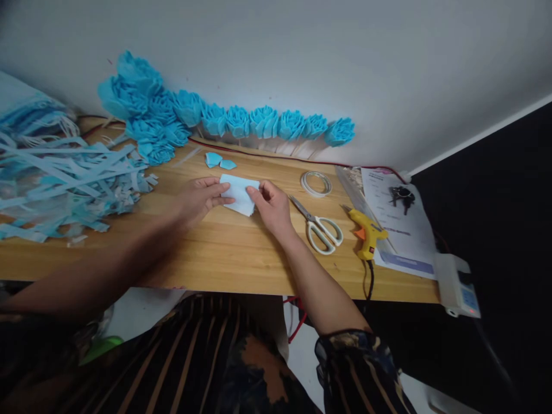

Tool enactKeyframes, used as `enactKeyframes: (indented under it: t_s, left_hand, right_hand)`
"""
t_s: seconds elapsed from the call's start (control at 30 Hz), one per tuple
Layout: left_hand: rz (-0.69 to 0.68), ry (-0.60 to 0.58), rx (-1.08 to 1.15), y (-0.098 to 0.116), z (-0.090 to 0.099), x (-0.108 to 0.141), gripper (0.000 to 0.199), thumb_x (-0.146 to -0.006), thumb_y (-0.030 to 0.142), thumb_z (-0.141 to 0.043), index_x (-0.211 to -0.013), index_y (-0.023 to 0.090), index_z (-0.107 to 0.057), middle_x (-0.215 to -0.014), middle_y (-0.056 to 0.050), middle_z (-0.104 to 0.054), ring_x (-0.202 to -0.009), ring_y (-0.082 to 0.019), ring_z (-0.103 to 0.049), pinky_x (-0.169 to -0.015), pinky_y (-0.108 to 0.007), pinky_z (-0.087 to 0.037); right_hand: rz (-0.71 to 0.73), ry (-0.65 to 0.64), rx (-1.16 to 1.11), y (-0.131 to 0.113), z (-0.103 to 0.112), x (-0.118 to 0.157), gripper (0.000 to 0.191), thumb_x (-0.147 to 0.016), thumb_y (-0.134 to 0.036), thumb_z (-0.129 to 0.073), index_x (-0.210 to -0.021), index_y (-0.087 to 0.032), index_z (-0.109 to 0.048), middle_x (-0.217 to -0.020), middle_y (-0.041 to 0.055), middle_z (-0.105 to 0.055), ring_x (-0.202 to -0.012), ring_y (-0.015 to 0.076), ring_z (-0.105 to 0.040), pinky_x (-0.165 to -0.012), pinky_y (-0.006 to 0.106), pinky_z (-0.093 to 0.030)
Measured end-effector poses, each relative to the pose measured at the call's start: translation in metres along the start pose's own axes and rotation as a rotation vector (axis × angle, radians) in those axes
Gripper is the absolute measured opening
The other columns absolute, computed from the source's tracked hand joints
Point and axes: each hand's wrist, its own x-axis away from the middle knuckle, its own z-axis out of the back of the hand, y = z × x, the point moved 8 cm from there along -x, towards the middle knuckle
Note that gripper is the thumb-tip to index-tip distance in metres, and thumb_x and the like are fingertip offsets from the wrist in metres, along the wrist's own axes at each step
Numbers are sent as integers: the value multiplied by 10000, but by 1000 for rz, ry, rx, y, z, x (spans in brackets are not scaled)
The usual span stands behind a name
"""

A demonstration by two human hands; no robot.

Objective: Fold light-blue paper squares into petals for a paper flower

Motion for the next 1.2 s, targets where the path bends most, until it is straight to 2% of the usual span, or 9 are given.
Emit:
enactKeyframes:
  t_s: [0.07,0.27,0.37,0.63,0.77,0.9,1.0,1.1,1.2]
  left_hand:
    - [19,-40,42,-3,-1,-1,89,-901,91,-686,-821,100,-724,-892,-77,-758,-844,-156,-703,-868,-330,-614]
    - [75,-119,113,-12,-6,-2,77,-943,124,-657,-972,101,-724,-1088,-132,-779,-1113,-248,-719,-959,-380,-626]
    - [79,-133,118,-13,-10,0,86,-954,133,-648,-1003,98,-710,-1141,-143,-771,-1159,-265,-709,-971,-390,-628]
    - [87,-168,69,-14,-15,2,138,-875,76,-728,-1012,93,-734,-1103,-139,-780,-1016,-234,-757,-815,-304,-640]
    - [92,-124,60,-15,-12,3,109,-871,85,-737,-978,82,-758,-1042,-137,-789,-926,-215,-766,-772,-292,-635]
    - [64,-34,58,-10,-6,4,78,-873,80,-734,-947,87,-760,-1022,-124,-795,-875,-196,-761,-752,-284,-630]
    - [44,17,61,-6,-3,4,94,-892,76,-707,-969,89,-759,-1035,-122,-797,-882,-193,-762,-766,-291,-633]
    - [43,26,58,-6,-2,3,114,-905,65,-678,-985,88,-756,-1034,-117,-799,-860,-177,-759,-754,-277,-635]
    - [34,15,48,-6,-2,3,117,-891,73,-695,-987,92,-759,-1036,-112,-800,-873,-177,-758,-757,-269,-633]
  right_hand:
    - [6,19,-13,0,1,0,454,-863,-586,-664,-679,-232,-447,-628,-54,-373,-616,116,-334,-584,280,-285]
    - [26,21,-64,-1,1,1,404,-891,-588,-624,-741,-222,-538,-665,-40,-456,-633,120,-383,-596,283,-307]
    - [44,35,-62,-3,2,1,392,-900,-564,-610,-727,-221,-532,-660,-39,-444,-621,119,-375,-590,285,-302]
    - [24,50,24,-2,4,1,512,-878,-692,-578,-682,-236,-455,-626,-38,-384,-610,128,-350,-567,283,-307]
    - [2,29,31,4,2,0,535,-889,-719,-546,-678,-235,-465,-625,-33,-399,-613,132,-382,-575,285,-338]
    - [28,53,6,1,7,-1,416,-916,-634,-573,-849,-229,-637,-787,5,-623,-744,166,-558,-683,305,-468]
    - [180,161,76,-15,19,1,287,-910,-501,-650,-1015,-238,-701,-970,42,-718,-906,203,-635,-813,354,-518]
    - [325,183,201,-30,20,5,171,-905,-402,-685,-974,-249,-719,-954,48,-730,-949,231,-639,-876,400,-510]
    - [329,143,285,-28,16,3,115,-898,-359,-698,-945,-257,-723,-923,48,-732,-944,247,-633,-896,429,-500]
